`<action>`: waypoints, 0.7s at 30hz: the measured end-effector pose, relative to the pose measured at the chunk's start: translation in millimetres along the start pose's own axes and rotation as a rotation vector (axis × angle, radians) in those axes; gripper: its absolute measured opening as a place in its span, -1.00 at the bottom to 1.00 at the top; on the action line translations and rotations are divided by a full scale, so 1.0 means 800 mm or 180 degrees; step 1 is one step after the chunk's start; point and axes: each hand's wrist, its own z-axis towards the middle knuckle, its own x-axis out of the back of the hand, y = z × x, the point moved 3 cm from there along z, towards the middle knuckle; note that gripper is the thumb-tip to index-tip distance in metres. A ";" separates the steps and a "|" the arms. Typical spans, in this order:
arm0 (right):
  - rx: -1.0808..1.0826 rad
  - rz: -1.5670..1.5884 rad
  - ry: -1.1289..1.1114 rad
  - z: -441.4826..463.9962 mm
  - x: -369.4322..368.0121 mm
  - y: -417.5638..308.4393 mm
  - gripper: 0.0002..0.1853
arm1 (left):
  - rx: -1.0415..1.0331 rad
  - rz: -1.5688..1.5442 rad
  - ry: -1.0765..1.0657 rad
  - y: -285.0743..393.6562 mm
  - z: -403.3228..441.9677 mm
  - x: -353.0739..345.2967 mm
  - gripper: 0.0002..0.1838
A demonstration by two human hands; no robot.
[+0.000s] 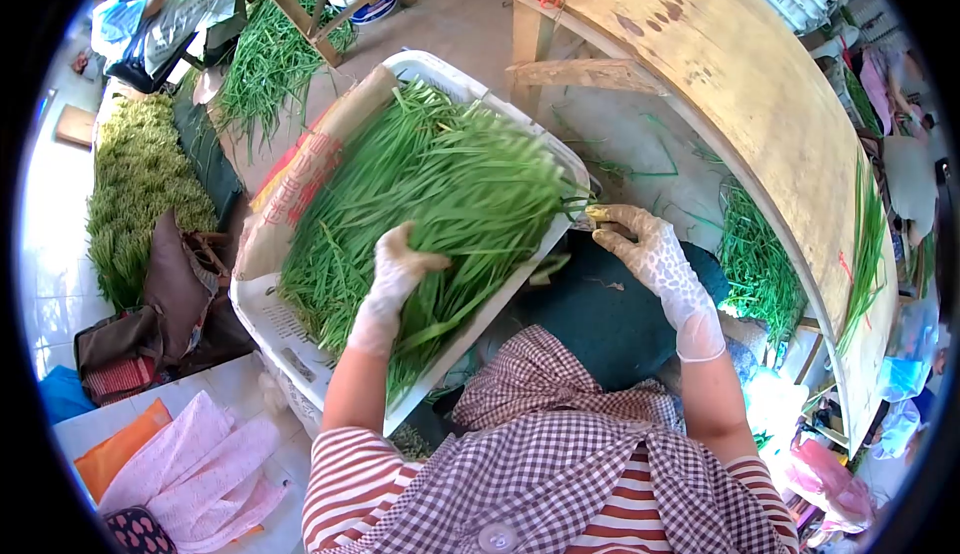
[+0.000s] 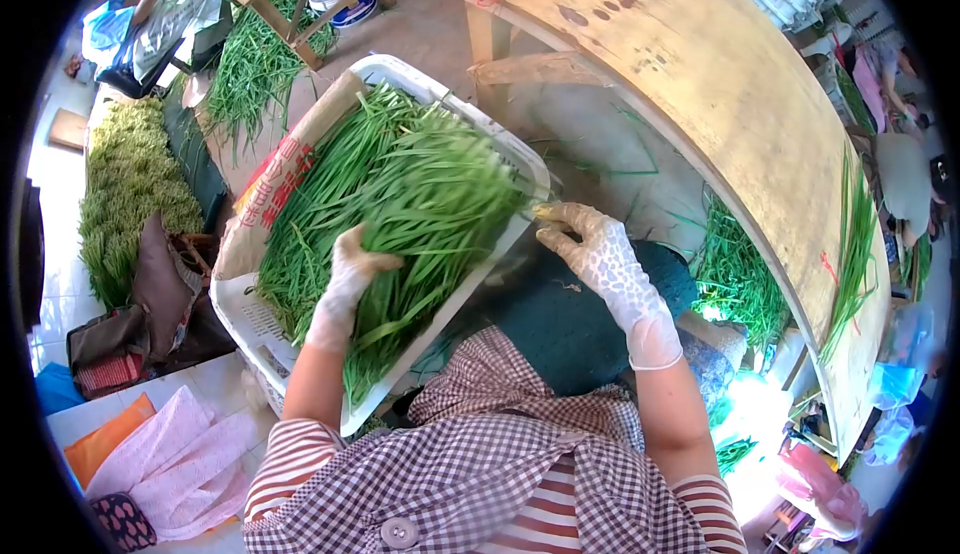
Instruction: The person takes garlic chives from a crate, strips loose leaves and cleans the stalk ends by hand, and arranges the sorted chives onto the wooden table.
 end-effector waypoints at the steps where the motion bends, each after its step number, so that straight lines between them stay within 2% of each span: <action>1: -0.0096 0.0110 0.0004 0.002 -0.004 -0.006 -0.62 | 0.0075 -0.0809 -0.0183 -0.019 -0.005 0.010 -0.40; 2: -0.0196 0.0225 0.0001 0.003 -0.011 -0.012 -0.61 | 0.0276 -0.1380 -0.0169 -0.013 -0.017 0.021 -0.49; 6: -0.0250 0.0132 0.0012 0.036 -0.080 0.046 -0.56 | 0.1339 -0.1436 0.0499 -0.132 0.008 0.012 -0.58; 7: -0.0319 0.0435 -0.0132 0.040 -0.090 0.037 -0.49 | 0.1569 -0.1438 0.0641 -0.145 0.012 0.014 -0.59; 10: -0.0331 0.0689 0.0059 0.045 -0.106 0.015 -0.43 | 0.1089 -0.1357 0.0808 -0.133 0.005 0.014 -0.61; 11: -0.0160 0.0778 0.0141 0.050 -0.109 0.009 -0.34 | 0.0698 -0.1569 0.0713 -0.165 0.009 0.008 -0.66; 14: 0.0015 0.1187 0.0290 0.073 -0.124 -0.014 -0.23 | 0.0808 -0.1844 0.0566 -0.127 -0.005 -0.012 -0.64; 15: 0.0012 0.1055 0.0354 0.090 -0.133 -0.006 -0.06 | 0.0891 -0.1860 0.0541 -0.115 -0.006 -0.015 -0.62; 18: -0.0166 0.0494 0.0065 0.124 -0.170 0.005 0.02 | 0.0992 -0.1880 0.0327 -0.096 -0.012 -0.018 -0.54; 19: -0.0386 0.0174 -0.0222 0.135 -0.180 0.009 0.05 | 0.0969 -0.1545 -0.0009 -0.091 -0.015 -0.014 -0.34; 21: -0.0434 0.0580 -0.0336 0.123 -0.172 -0.006 0.02 | -0.0027 0.0007 0.0184 -0.075 -0.027 0.001 -0.13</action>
